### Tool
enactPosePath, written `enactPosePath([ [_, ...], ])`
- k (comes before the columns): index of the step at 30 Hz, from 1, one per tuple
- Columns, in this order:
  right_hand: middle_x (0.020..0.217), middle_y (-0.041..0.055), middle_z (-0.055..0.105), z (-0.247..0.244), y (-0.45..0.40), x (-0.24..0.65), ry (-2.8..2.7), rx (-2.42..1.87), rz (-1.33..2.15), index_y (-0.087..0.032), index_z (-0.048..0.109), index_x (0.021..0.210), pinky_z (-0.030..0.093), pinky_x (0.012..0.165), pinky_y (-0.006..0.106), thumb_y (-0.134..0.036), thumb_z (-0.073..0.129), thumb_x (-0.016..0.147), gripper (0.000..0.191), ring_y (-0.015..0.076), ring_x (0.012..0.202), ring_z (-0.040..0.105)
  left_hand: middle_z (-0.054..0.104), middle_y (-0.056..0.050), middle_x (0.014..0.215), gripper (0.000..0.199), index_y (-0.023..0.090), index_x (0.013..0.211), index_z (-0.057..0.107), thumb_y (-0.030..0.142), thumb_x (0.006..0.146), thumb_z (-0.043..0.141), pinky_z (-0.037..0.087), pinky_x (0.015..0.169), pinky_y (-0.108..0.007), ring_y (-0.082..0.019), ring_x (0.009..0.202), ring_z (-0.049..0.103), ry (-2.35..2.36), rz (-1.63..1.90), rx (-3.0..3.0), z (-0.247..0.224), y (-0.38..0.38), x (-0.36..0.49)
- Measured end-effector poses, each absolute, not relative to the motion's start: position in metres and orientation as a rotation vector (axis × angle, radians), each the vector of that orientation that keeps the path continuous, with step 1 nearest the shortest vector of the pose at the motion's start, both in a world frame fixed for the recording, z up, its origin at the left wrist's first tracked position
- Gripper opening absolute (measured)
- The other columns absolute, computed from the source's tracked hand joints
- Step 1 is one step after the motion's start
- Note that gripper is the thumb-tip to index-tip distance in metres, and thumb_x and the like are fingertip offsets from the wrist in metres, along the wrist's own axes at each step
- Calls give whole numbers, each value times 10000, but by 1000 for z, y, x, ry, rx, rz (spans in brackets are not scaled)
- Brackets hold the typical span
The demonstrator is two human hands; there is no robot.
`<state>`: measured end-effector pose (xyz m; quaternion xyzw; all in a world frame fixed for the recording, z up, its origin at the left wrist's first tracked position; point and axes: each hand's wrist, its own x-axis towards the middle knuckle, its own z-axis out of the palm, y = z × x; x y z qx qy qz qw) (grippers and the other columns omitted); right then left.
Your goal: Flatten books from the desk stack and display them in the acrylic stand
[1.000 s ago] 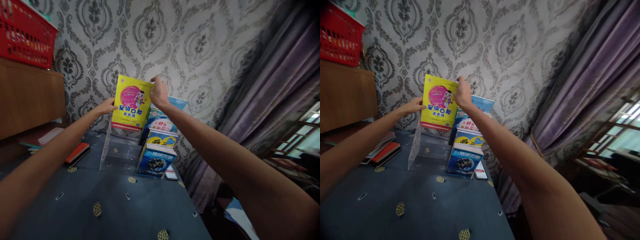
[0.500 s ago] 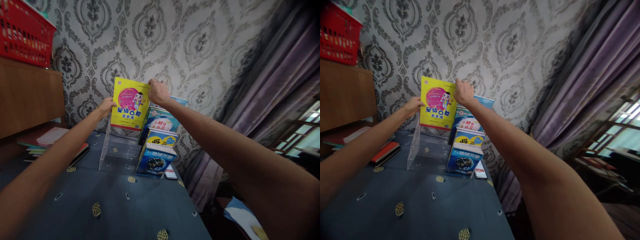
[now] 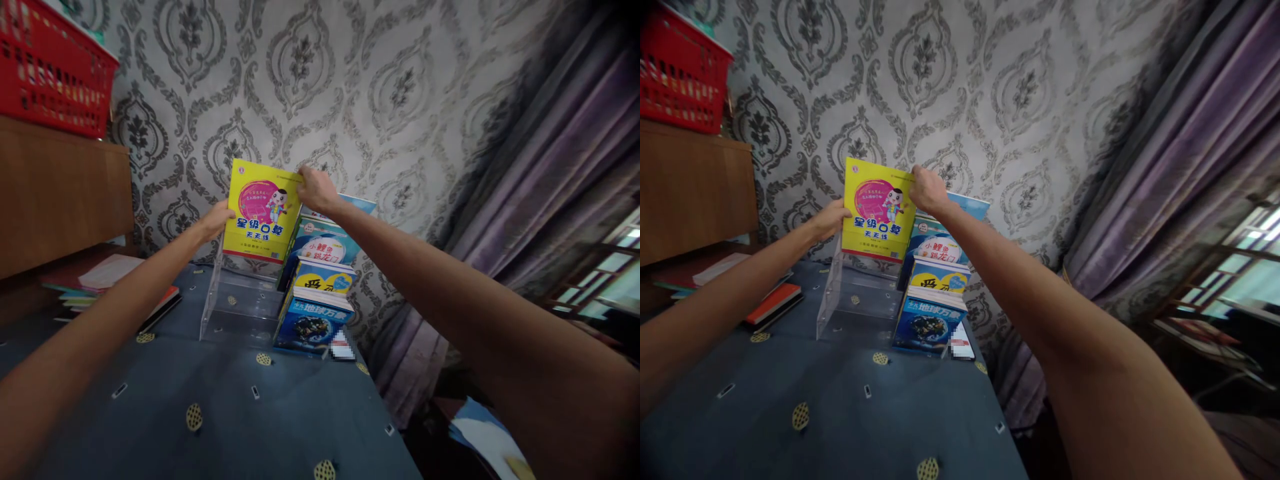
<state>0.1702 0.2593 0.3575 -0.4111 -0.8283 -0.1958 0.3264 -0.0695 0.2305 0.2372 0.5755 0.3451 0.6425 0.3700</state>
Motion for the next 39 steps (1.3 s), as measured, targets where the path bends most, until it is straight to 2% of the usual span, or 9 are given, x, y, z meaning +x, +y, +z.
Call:
enactPosePath([
  [5,1085,175,729,362,247,170,-2195,-1158,-471,-159,663,1082,526,931,529,-148,517,892,239,368,1062,656,786,-83,891,458,132,937,685,129,499,551,606,915,-501,-327,937,750,925,1648,1455,238,230,-67],
  [10,1071,154,737,364,245,170,-2188,-1133,-411,-182,684,1065,541,921,493,-186,543,885,229,355,1059,654,783,-70,825,447,141,891,689,133,466,549,628,843,-476,-334,880,753,945,1660,1431,238,235,-64],
  [18,1060,156,752,366,241,168,-2195,-1202,-378,-169,698,979,546,877,429,-228,478,906,240,332,1020,680,759,-52,760,399,164,835,650,140,454,535,626,787,-426,-323,842,748,990,1667,1407,239,243,-70],
  [22,1059,147,758,367,241,170,-2206,-1199,-477,-183,704,986,547,868,434,-268,484,906,250,328,1008,678,766,-57,788,423,158,865,658,142,460,538,620,777,-418,-317,841,746,992,1646,1428,238,243,-70],
  [28,1089,169,755,373,235,173,-2293,-1184,-466,-167,710,1001,537,871,412,-205,470,886,269,328,1016,681,789,-49,862,522,152,936,683,123,436,540,609,799,-385,-296,870,739,985,1619,1488,238,236,-70],
  [31,1099,146,761,376,232,180,-2346,-1137,-431,-152,712,1062,532,874,382,-183,482,863,305,305,1016,681,788,-49,842,488,159,911,691,127,444,551,609,808,-394,-306,879,741,981,1623,1495,239,232,-69],
  [35,1114,134,767,375,232,199,-2348,-1123,-356,-123,660,1237,535,867,352,-150,512,824,438,272,994,695,787,-48,845,469,160,897,687,133,449,552,616,798,-407,-315,876,743,963,1644,1483,241,227,-66],
  [39,1222,146,742,370,235,215,-2324,-1165,-363,-135,620,1313,538,926,395,-160,546,829,490,284,1062,689,786,-44,877,517,158,962,674,138,458,561,619,793,-399,-297,867,744,934,1669,1476,243,226,-64],
])
